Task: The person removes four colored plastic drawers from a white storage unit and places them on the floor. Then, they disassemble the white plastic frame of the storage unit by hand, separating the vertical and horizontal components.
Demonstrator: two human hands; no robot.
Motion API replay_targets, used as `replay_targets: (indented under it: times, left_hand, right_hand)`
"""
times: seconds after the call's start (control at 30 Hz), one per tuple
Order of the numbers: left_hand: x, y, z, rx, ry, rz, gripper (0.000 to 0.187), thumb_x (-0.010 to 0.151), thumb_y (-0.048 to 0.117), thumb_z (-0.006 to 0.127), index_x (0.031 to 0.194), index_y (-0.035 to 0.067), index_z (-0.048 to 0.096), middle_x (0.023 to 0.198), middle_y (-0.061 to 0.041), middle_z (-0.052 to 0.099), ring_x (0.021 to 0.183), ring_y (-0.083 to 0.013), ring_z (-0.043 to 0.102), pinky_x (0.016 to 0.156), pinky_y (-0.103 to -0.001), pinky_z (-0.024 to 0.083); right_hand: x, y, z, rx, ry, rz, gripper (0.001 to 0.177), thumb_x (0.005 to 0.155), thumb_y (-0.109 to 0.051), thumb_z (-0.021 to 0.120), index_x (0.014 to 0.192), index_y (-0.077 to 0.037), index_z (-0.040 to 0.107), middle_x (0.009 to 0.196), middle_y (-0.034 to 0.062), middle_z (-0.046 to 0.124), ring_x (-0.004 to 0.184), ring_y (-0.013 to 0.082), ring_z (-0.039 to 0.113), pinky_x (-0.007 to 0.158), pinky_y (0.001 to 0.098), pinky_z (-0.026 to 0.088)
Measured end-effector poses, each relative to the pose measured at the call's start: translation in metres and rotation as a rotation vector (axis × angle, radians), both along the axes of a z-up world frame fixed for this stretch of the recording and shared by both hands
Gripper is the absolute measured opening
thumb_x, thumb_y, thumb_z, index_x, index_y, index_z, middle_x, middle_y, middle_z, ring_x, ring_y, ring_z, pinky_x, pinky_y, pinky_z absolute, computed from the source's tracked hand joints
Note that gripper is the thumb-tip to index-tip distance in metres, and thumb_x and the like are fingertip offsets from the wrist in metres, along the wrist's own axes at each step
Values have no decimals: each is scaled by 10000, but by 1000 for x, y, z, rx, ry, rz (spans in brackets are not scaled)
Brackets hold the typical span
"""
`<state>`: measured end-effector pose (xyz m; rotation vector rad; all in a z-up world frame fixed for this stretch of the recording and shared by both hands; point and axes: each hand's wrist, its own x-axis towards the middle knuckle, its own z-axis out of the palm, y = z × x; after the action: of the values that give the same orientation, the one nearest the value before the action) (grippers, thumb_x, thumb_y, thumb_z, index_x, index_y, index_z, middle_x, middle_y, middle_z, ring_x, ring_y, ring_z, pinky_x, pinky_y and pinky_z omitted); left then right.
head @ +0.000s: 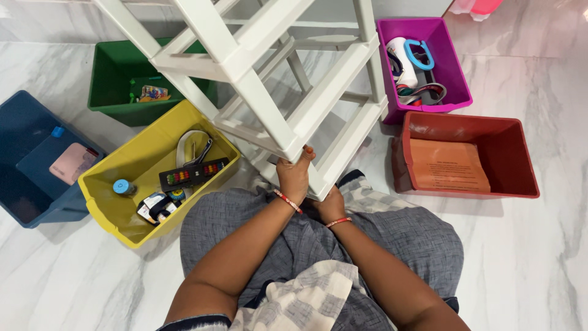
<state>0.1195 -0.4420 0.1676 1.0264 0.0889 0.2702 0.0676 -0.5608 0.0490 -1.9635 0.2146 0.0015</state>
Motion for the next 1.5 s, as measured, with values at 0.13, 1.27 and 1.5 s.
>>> replay_targets:
  times: [0.13, 1.27, 1.5]
  left_hand:
    - [5, 3, 5, -18, -23, 20, 167, 940, 152, 781, 991, 32, 676, 912, -26, 695, 829, -123, 661, 793, -287, 586]
    - [28, 29, 31, -83, -23, 109, 194, 961, 169, 739, 1074, 64, 621, 972, -1, 621, 860, -115, 620, 733, -354, 621]
    - [47, 32, 52, -152, -88, -26, 184, 991, 179, 720, 1022, 62, 582, 896, -30, 599, 806, -151, 626, 822, -405, 628]
  right_hand:
    - [1, 4, 15, -18, 27, -40, 449, 691, -89, 862, 1101, -32, 690, 1026, 110, 799, 971, 222, 776, 837, 335, 592]
    - [7, 8, 108, -153, -16, 40, 467, 701, -130, 844, 1139, -70, 696, 1049, 136, 765, 971, 284, 756, 835, 361, 576]
    - [27, -10, 142, -171, -84, 76, 494, 666, -72, 804, 1145, -54, 688, 1028, 134, 769, 954, 273, 755, 844, 355, 573]
